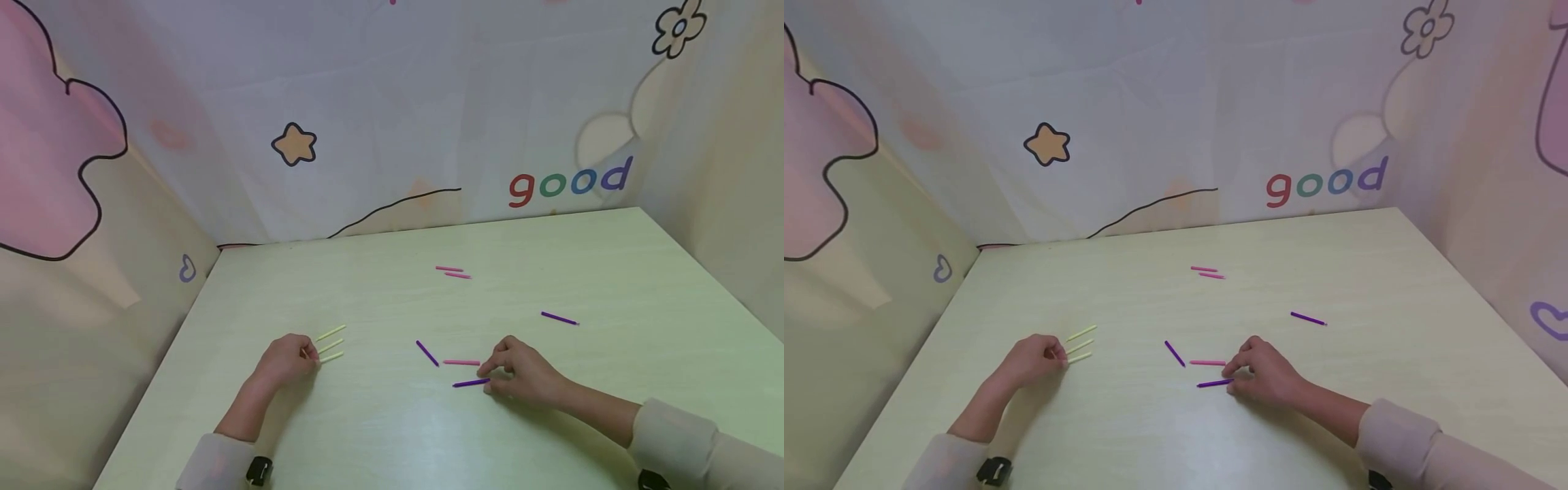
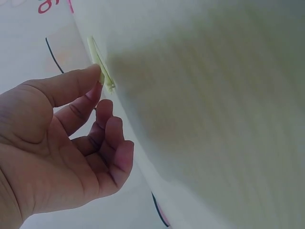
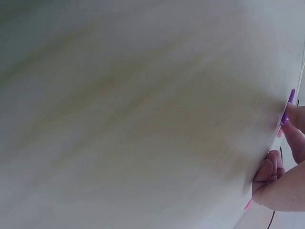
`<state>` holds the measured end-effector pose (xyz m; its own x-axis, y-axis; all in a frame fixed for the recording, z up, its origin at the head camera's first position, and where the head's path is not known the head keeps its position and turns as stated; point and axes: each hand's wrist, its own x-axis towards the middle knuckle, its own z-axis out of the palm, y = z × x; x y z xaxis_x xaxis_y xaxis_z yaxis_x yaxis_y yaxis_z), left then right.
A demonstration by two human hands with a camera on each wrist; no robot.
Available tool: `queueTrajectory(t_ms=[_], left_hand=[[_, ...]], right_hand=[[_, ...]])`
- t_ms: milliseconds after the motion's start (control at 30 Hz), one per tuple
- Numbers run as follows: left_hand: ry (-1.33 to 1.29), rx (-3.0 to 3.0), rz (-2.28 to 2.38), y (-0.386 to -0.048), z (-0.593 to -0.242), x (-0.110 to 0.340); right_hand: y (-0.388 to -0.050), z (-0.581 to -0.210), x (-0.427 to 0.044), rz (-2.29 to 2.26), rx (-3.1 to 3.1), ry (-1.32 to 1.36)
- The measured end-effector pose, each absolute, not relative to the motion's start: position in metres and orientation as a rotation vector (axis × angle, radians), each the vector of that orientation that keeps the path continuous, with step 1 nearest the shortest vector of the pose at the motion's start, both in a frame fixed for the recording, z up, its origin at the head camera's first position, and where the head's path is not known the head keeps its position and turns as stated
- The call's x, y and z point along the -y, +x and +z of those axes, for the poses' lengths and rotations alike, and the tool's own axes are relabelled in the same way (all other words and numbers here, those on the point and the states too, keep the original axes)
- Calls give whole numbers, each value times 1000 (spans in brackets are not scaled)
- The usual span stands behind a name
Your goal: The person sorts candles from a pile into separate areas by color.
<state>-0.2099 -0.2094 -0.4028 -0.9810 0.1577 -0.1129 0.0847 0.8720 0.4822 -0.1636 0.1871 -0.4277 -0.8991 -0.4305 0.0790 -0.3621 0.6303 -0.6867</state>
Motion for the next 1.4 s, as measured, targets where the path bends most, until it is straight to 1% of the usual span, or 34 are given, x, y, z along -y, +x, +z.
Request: queueTrajectory(t_ms=[533, 1000, 1400], left_hand=[[166, -2941, 551, -208, -401, 210], [109, -2928, 551, -206, -401, 211], [135, -2941, 487, -201, -388, 206]], right_hand=[[-164, -430, -187, -1085, -2805, -699], [-164, -428, -186, -1056, -2816, -711], [-164, -428, -184, -1081, -2825, -699]])
